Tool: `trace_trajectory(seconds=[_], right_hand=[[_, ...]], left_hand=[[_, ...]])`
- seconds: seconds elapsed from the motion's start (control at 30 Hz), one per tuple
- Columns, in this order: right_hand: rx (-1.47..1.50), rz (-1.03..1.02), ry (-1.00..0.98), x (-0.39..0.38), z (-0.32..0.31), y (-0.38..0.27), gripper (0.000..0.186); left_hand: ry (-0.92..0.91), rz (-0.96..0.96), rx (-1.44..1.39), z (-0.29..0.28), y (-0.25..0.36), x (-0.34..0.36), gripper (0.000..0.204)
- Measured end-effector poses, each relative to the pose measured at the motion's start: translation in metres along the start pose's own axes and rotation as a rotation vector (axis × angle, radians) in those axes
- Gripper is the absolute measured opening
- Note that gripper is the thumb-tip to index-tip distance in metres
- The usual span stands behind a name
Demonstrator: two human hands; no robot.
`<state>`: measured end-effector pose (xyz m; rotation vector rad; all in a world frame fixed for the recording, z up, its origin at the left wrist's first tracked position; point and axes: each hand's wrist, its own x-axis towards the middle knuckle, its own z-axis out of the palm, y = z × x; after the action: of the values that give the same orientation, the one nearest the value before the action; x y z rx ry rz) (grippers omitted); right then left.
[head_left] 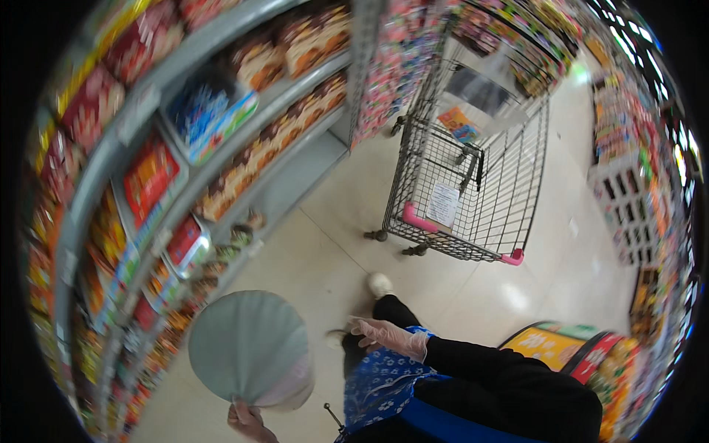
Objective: The person shops in a supermarket, pushing a cart and consulting a handwritten list. They pick up packaged snacks and sausages from shelves, inspect labels, and place selected items into the cart.
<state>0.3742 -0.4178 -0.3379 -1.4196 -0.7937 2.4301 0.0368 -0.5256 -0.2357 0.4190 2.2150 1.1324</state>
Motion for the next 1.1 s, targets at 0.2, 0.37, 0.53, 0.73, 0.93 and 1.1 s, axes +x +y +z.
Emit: trace_trajectory(seconds=[0.2,0.37,0.53,0.73,0.93,1.1], right_hand=[[0.472,-0.255,-0.515,-0.069,0.0,-0.082,0.1],[0.558,-0.67,-0.556,-0.157,-0.064,-0.146,0.09],[0.709,-1.053,-0.354,-0.262,-0.137,-0.158,0.091],[0.502,-1.211,0.328,-0.257,-0.249,-0.151,0.091],[-0.208,-0.775,1.37,-0.241,-0.277,-0.073,0.05],[-0.582,-0.483,1.581,-0.231,-0.269,-0.063,0.043]], left_hand=[[-0.395,0.462,0.091,0.05,0.216,-0.064,0.045],[-0.56,0.662,0.09,0.116,0.338,-0.182,0.046],[-0.572,1.584,0.396,0.228,0.41,-0.223,0.036],[-1.107,0.657,-0.092,0.422,0.453,-0.225,0.01],[-1.309,0.611,-0.039,0.615,0.427,-0.214,0.022],[-1.342,0.462,0.055,0.716,0.346,-0.22,0.028]])
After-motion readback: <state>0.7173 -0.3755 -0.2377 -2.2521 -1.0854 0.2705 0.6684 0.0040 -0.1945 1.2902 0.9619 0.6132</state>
